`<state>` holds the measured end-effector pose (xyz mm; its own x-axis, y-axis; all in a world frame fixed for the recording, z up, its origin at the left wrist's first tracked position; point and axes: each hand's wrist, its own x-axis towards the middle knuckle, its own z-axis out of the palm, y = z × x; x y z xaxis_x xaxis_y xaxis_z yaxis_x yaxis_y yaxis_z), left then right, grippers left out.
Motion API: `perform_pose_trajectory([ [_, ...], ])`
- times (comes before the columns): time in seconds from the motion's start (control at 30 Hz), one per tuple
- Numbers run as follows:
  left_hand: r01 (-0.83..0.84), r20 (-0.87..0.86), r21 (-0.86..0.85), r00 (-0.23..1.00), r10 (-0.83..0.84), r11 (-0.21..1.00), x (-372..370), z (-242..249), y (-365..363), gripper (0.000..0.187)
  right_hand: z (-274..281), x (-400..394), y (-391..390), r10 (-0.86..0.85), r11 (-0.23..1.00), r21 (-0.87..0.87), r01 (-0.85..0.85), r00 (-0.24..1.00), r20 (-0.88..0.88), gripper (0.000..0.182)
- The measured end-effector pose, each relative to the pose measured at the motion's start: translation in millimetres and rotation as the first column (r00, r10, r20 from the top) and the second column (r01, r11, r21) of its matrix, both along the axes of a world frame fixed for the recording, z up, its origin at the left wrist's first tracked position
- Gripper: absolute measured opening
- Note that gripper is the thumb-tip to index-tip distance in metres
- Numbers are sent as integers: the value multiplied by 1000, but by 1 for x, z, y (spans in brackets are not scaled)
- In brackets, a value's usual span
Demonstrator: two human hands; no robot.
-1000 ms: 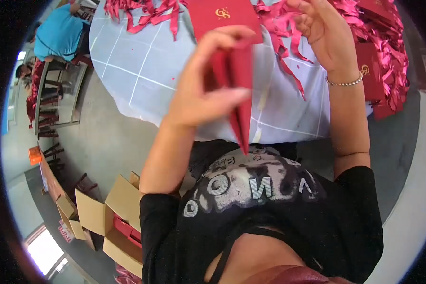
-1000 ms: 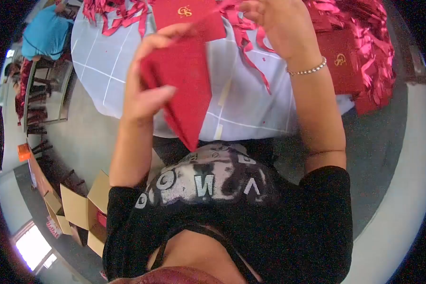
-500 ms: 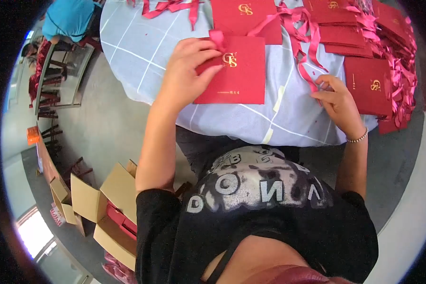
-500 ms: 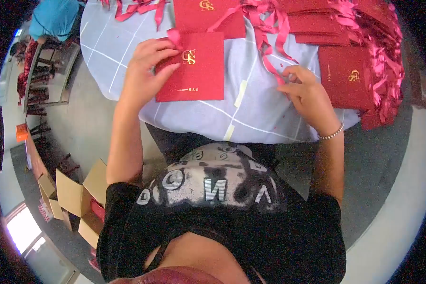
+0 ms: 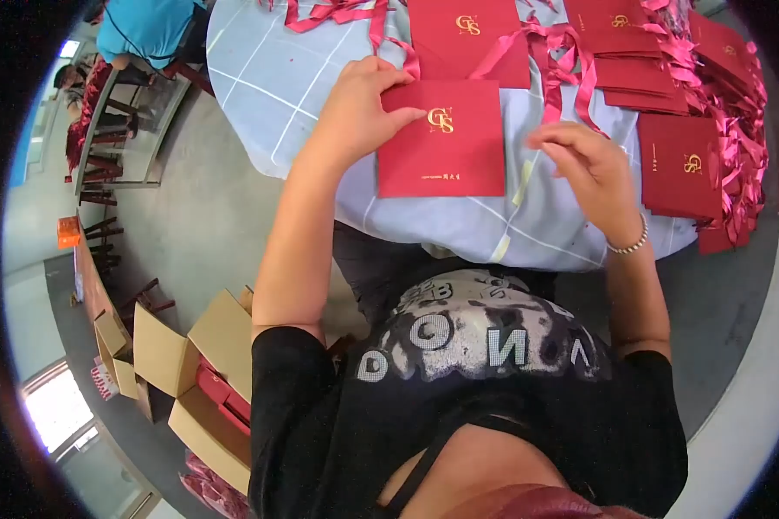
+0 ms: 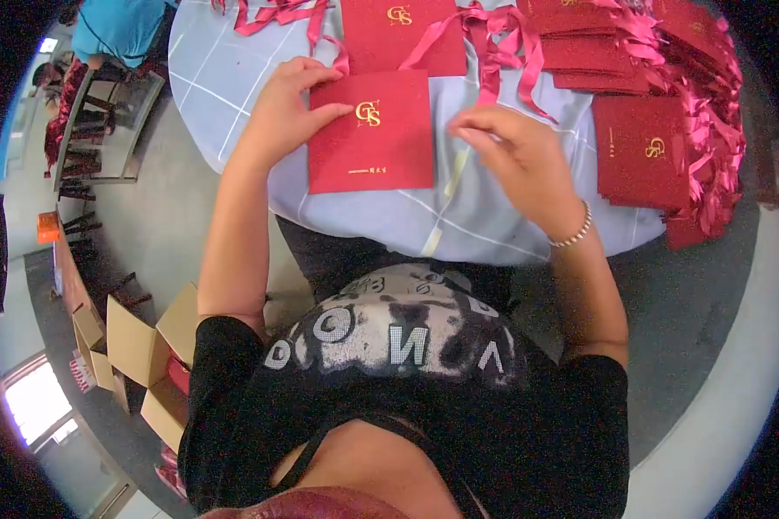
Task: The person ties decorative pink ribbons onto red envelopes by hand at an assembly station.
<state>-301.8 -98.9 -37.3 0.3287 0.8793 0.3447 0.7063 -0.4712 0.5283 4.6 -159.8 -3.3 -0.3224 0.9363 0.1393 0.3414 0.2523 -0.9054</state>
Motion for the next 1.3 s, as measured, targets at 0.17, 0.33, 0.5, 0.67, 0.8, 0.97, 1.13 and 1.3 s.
perform_pose_trajectory([
  [0.17,13,45,-18,999,-12,1000,9,-2,-10,41,-22,-48,44,116,913,356,-198,964,238,16],
  [0.33,24,106,-11,994,-23,1000,20,5,-27,43,-33,-73,63,166,874,376,-308,916,364,11],
  [0.5,84,106,4,991,-84,996,16,3,-31,41,-22,-71,51,181,930,276,-242,957,228,14],
  [0.67,146,216,80,963,-160,986,19,9,-28,37,-17,-62,54,73,935,327,-140,975,208,14],
  [0.8,72,36,142,996,-78,987,27,28,-37,33,-24,-59,56,46,931,346,-112,980,195,14],
  [0.97,58,160,-57,986,-49,997,30,21,-36,29,-29,-56,56,56,918,386,-91,993,102,12],
  [1.13,-19,314,-330,941,129,944,30,14,-34,25,-34,-54,54,82,942,325,-84,996,21,14],
  [1.3,-18,387,-453,897,214,891,32,12,-37,21,-34,-64,41,100,977,188,-99,995,4,15],
])
